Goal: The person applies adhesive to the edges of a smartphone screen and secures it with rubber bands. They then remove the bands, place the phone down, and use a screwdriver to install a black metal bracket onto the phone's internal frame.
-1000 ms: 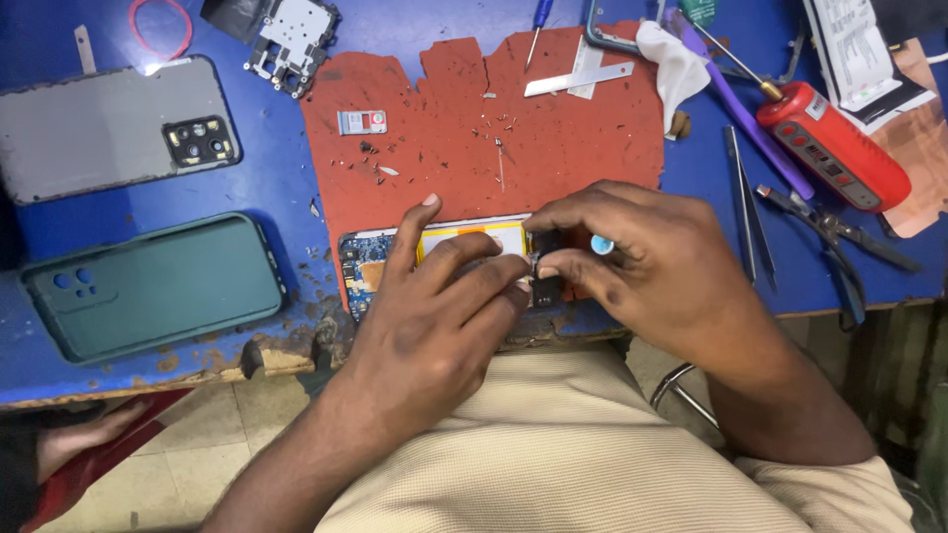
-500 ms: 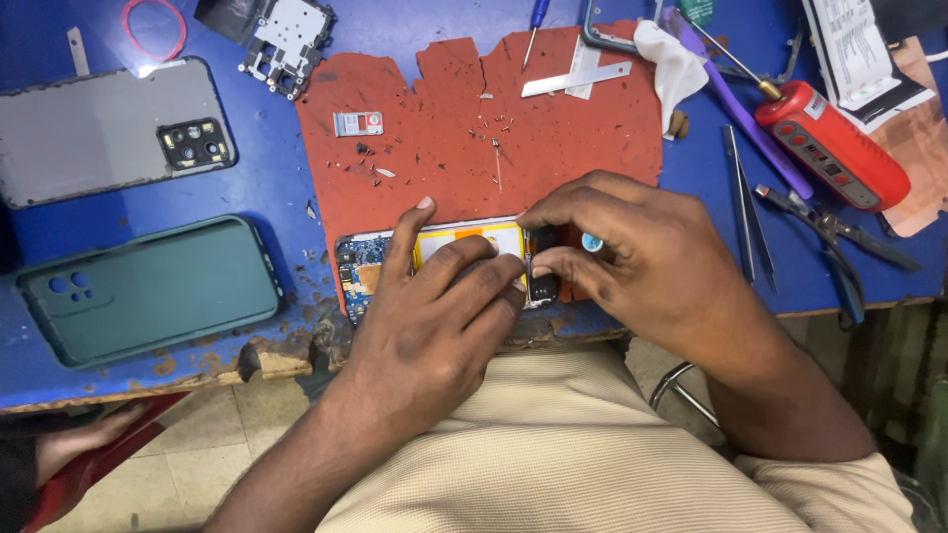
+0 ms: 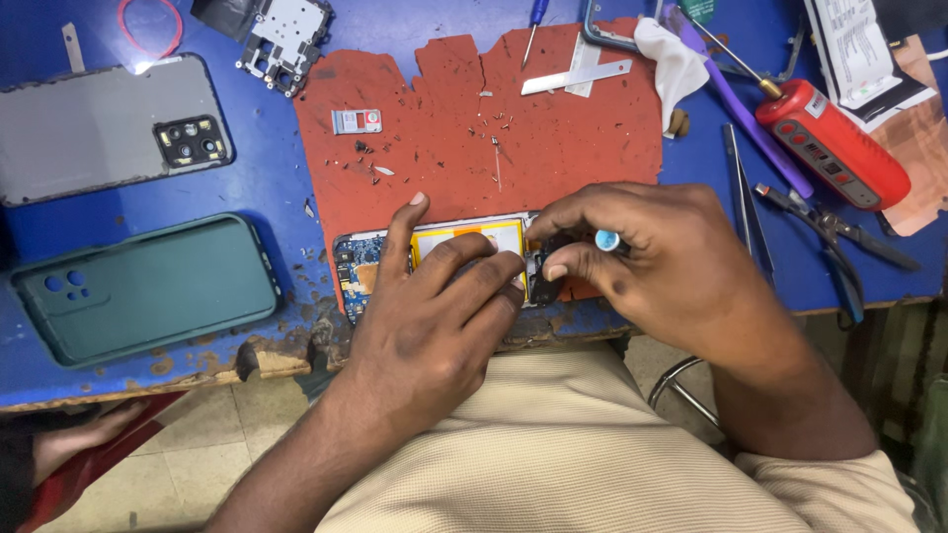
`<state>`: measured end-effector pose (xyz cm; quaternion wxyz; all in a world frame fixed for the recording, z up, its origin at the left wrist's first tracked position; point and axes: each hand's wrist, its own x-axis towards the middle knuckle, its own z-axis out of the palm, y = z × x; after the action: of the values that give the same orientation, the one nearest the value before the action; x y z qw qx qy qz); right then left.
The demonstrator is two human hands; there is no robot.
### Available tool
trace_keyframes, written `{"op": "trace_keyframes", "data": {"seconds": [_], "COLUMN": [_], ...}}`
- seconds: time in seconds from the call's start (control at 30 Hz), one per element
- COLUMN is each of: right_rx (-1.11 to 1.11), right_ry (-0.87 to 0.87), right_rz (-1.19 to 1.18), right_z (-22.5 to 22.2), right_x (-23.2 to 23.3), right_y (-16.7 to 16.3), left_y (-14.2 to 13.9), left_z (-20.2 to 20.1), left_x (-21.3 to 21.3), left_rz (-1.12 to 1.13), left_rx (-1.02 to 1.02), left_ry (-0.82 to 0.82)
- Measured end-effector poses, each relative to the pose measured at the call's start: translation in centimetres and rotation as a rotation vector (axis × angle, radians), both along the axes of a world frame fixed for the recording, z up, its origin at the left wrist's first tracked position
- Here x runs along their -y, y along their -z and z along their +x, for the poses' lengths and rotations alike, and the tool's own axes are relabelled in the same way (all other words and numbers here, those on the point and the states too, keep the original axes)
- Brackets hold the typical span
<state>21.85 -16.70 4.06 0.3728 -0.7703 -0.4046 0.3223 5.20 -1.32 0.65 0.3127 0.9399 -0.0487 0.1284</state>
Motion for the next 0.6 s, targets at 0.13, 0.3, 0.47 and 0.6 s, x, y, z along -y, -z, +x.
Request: {"op": "trace_keyframes", "data": {"seconds": [0.13, 0.3, 0.47, 0.6], "right_rx": [0.096, 0.226, 0.181, 0.184], "right_ry": [-0.020, -0.086, -0.094, -0.084], "right_rz": [-0.007, 0.006, 0.023, -0.024], "right_z": [-0.16, -0.01, -0.17, -0.55], "right_x": [-0.27, -0.51, -0.79, -0.98], "right_y": [-0.06, -0.19, -0.20, -0.26], "left_y": [0.02, 0.01, -0.03, -0.03], "left_z": [0.02, 0.08, 0.07, 0.07], "left_x": [-0.04, -0.04, -0.02, 0.04], "left_rz": [-0.001, 0.001, -0.008, 0.001], "left_rx": [-0.006, -0.004, 0.003, 0.007], "left_ry": [0.004, 0.003, -0.008, -0.015]}}
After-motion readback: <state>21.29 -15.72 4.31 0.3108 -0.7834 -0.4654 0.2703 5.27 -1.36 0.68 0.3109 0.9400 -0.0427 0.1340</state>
